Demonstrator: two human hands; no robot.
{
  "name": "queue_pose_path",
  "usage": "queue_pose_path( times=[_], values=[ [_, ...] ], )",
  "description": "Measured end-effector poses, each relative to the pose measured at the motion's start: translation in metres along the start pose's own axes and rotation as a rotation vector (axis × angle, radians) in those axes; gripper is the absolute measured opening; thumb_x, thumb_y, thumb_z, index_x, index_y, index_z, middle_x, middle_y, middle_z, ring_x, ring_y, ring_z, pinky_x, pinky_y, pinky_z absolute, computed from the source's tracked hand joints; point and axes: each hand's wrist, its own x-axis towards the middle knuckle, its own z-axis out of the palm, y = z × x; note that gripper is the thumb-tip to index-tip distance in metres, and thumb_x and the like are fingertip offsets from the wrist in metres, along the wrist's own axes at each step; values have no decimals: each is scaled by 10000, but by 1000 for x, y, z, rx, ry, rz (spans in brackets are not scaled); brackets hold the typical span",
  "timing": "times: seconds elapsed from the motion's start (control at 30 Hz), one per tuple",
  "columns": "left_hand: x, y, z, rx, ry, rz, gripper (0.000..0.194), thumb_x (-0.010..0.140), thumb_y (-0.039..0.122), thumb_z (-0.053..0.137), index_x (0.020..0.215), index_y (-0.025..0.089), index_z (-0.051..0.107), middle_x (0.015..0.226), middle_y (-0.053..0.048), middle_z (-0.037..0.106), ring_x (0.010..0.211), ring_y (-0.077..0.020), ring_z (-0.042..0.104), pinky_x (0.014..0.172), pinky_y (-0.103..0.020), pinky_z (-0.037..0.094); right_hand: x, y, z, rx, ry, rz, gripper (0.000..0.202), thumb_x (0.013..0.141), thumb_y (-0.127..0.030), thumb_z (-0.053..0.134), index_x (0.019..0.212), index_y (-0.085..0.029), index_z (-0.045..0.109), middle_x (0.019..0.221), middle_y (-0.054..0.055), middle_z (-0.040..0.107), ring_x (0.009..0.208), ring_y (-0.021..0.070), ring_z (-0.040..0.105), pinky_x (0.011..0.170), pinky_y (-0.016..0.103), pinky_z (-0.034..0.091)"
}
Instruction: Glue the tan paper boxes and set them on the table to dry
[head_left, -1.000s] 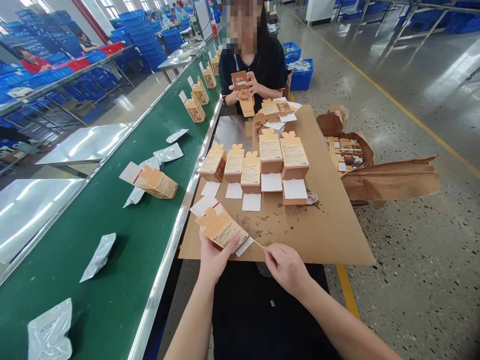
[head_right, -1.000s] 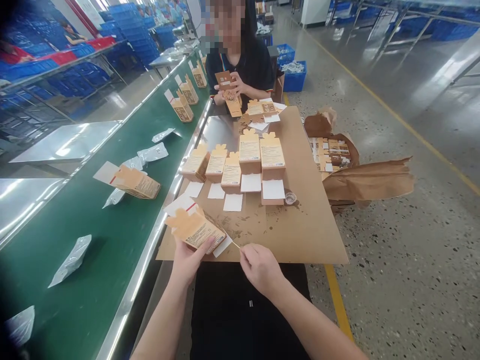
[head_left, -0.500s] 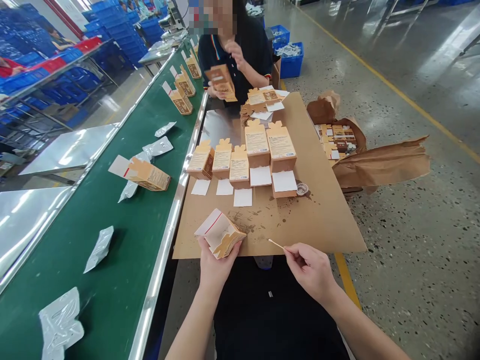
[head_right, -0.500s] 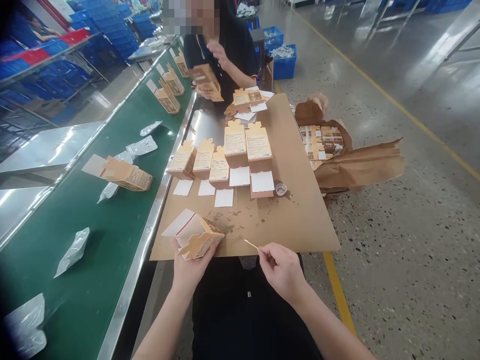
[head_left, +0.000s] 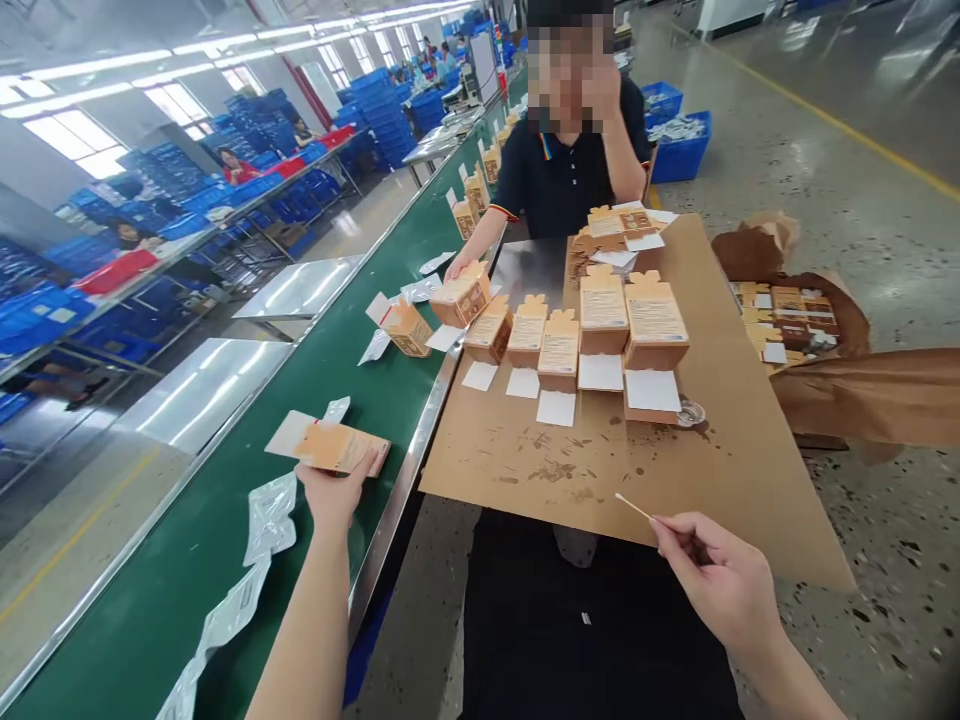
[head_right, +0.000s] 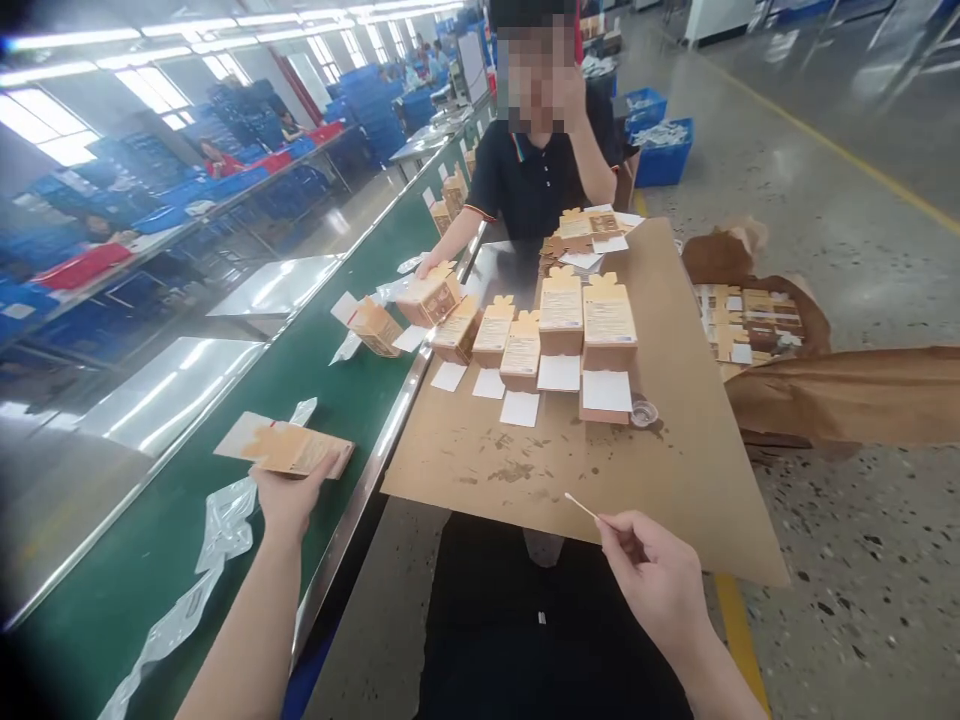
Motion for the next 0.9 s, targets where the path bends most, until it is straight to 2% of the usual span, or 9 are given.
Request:
queue_pose_path(
  times=[0.13,0.23,0.33,0.43,0.53,0.63,0.7,0.8,0.9],
  values=[
    [0,-9,8,-48,-55,-5,979,556,447,1129,1286,293,494,1436,-171,762,1476,-480,756,1337,-760,552,4,2,10,7,-50,10,611,1036,-808,768,756,-273,865,638,43,757,531,212,685,552,317,607],
    [-15,-18,10,-151,42,67,1003,612,426,1097,1388,277,479,1529,-192,693,1575,-430,688,1386,-683,520,7,1,6,10,-12,16,635,1001,-851,772,740,-278,860,618,41,741,500,208,675,535,316,621],
    [-37,-27,6,-281,250,297,839,724,462,1011,1358,288,490,1428,-132,671,1492,-366,711,1364,-656,539,5,3,-8,-26,42,58,581,955,-831,815,716,-302,856,592,37,728,468,212,674,521,315,636],
    [-52,-13,16,-424,257,513,673,781,481,983,1247,293,535,1272,-60,667,1261,-306,782,1297,-637,591,0,7,-20,-52,115,87,484,915,-766,862,695,-334,855,558,33,707,434,217,666,500,316,632],
    [-43,38,57,-496,-3,429,490,897,530,898,1221,281,628,1250,-72,720,1227,-284,804,1242,-549,629,-3,11,-24,-50,157,82,405,912,-707,871,708,-357,866,562,39,718,437,229,684,492,318,629],
    [-13,105,122,-354,-361,111,392,1006,575,745,1249,268,726,1253,-106,800,1257,-279,815,1163,-459,656,-2,12,-23,-34,162,66,368,921,-666,873,722,-356,869,585,44,739,454,239,705,518,330,656],
    [7,140,164,-267,-462,34,414,996,581,758,1220,234,785,1208,-131,837,1233,-307,827,1108,-458,668,-2,10,-27,-38,162,58,354,940,-645,866,746,-350,876,607,44,756,470,243,714,534,337,666],
    [23,166,204,-168,-525,24,428,885,571,880,1102,205,837,1150,-164,865,1267,-385,824,1113,-501,654,-1,6,-41,-81,198,31,347,991,-618,836,798,-335,893,631,42,770,496,239,720,543,334,652],
    [24,167,211,-101,-564,55,460,786,585,939,1020,198,854,1092,-180,879,1257,-446,828,1115,-540,654,5,0,-60,-157,297,-15,389,1031,-603,797,804,-298,878,620,40,754,498,219,690,554,328,618]
  ],
)
